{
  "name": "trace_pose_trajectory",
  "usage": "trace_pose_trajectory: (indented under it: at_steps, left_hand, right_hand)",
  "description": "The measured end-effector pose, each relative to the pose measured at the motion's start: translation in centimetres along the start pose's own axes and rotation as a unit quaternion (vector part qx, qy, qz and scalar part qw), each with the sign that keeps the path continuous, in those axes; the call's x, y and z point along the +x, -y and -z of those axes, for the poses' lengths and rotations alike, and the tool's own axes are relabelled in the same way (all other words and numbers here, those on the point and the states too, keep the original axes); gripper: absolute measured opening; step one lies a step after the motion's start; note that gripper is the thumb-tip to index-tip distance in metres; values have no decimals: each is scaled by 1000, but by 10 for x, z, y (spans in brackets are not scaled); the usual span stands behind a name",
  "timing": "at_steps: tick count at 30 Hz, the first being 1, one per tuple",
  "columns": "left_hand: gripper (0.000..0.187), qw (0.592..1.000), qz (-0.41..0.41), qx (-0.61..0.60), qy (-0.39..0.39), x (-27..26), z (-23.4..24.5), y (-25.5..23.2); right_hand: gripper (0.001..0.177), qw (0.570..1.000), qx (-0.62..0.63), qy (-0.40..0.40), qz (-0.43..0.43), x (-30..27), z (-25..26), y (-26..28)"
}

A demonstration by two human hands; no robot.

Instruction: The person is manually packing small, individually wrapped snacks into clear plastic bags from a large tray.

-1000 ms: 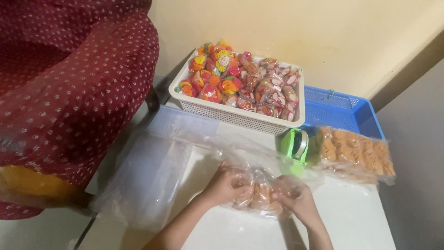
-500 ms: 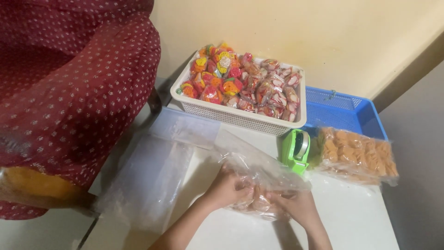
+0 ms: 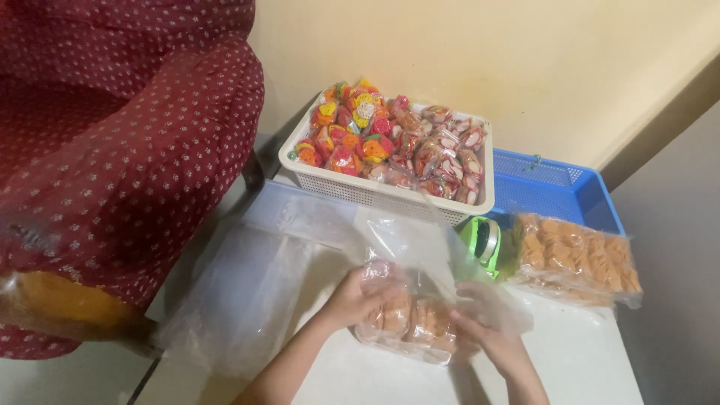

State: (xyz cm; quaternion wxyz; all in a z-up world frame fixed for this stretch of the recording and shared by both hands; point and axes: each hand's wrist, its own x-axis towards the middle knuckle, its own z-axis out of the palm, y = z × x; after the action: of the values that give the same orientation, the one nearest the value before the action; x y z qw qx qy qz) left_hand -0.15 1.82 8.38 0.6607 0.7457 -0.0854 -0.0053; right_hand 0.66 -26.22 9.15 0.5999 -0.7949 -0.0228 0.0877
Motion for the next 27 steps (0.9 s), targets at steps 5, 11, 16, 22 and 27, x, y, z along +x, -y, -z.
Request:
trace_pose_trajectory:
  at_steps: [5,11,16,22,27]
  left_hand:
    - [35,988,-115,-39,-90,23,24,-44]
    - [30,973,-181,-84,-118,29,27,-81]
    - [30,964,-247,-44,-91,39,29,-120]
    - [30,950,-272,-19,-150,28,29,-145]
    - [31,948,-274,-86,-141,37,30,-136]
  right_hand:
    - [8,974,71,-129,169,6,35,12]
    - [9,926,157,-256,228,18,70,49]
    - [6,912,140,-242,299,7,72,90]
    - [25,889,61,-290,350,4,74,109]
    - [36,891,30,-289,349,11,74,116]
